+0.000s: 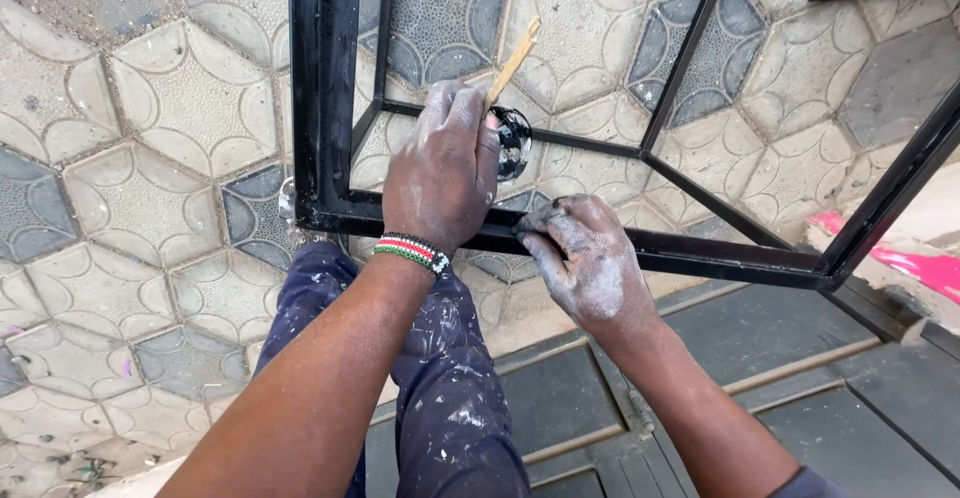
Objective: Applying and smoothing joint filler or paint on the corners of a metal furniture frame using a stick and fingers.
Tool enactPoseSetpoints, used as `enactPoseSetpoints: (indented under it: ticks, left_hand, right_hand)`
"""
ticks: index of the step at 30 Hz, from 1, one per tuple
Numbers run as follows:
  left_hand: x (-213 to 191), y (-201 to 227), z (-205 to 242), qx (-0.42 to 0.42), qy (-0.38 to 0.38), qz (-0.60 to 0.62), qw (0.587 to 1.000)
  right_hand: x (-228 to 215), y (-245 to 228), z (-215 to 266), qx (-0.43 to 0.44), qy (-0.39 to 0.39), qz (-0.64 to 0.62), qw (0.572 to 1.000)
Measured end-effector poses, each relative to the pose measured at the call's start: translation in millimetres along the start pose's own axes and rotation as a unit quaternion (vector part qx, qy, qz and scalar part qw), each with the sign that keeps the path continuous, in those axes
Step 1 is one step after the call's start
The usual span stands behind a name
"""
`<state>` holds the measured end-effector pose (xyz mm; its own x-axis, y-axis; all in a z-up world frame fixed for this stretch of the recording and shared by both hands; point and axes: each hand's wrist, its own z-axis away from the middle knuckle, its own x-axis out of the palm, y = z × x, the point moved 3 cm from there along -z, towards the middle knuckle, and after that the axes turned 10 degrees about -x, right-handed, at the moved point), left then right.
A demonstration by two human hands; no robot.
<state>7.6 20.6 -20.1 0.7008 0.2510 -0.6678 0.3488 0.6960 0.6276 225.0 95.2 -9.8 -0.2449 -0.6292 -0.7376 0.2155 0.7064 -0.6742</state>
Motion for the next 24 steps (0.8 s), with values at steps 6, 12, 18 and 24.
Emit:
enactPoseSetpoints:
  ticks: [6,12,18,24]
  left_hand:
    - [-1.0,3.4,0.8,-0.021,-0.010,-0.020,1.000]
    - [2.5,2.8,-1.7,-0.034,-0.009,-0.046,0.998]
    - [8.1,-3.9,-3.4,-0.037,-0.019,-0.059,0.997]
    - [6.2,-2.9,-4.1,-0.055,-0.024,-0.029,0.998]
  right_hand:
    - [1.0,4.2,-1.8,-0.065,-0.030,-0.030,0.997]
    - [-21.4,0.0,10.0,-0.081,-0.029,0.004,0.996]
    - [-43.4,34.7,53.5,-0.050,-0.042,0.035,0.997]
    - [-41.4,47.3,80.6,0.048,-0.055,0.039,0.997]
